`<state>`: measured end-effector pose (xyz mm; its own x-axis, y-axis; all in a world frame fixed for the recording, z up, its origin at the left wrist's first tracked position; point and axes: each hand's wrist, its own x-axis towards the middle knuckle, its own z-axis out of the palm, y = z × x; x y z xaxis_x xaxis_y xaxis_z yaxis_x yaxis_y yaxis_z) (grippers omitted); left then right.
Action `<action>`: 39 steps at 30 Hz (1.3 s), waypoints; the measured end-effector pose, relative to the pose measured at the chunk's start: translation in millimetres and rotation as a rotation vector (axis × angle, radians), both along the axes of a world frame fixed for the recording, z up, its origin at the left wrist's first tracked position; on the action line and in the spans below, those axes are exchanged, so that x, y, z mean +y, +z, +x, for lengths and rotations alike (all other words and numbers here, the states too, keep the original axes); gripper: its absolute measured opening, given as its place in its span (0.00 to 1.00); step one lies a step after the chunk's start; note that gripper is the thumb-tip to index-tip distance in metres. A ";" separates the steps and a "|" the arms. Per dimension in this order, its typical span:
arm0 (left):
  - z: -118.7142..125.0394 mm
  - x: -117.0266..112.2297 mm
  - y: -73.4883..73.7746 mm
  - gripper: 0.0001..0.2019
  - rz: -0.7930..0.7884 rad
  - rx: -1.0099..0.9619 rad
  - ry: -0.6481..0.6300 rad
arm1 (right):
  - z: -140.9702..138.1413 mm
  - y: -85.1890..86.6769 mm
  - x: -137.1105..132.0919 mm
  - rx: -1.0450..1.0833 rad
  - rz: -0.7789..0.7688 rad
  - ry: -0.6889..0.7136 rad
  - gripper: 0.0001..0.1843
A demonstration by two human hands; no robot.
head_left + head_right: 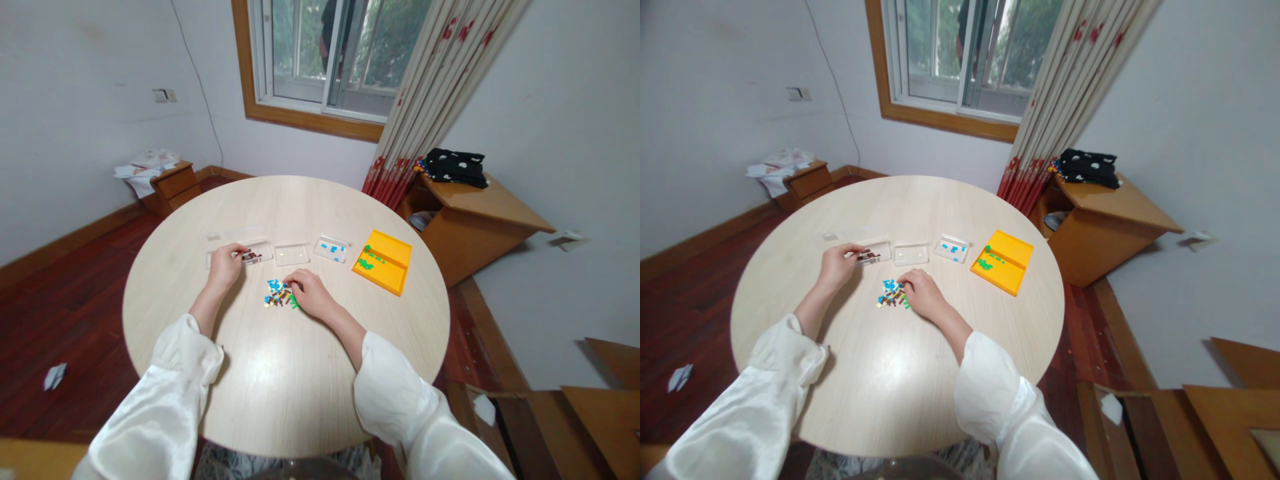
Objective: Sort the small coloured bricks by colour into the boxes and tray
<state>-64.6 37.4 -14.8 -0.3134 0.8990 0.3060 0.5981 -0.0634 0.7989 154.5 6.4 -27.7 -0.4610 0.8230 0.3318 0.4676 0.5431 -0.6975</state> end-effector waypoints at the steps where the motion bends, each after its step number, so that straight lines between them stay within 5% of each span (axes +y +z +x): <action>1: -0.5 0.6 -1.1 0.09 0.002 -0.002 0.000 | 0.0 -0.1 0.0 0.001 -0.002 0.001 0.16; 39: 0.1 -3.5 6.3 0.11 -0.233 0.462 0.091 | -0.8 1.2 -0.7 -0.023 -0.017 0.005 0.16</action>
<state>-64.6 33.9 -8.5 -0.2728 0.9353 0.2255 0.8863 0.1531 0.4370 153.7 5.7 -26.5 -0.4727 0.8258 0.3076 0.4803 0.5341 -0.6957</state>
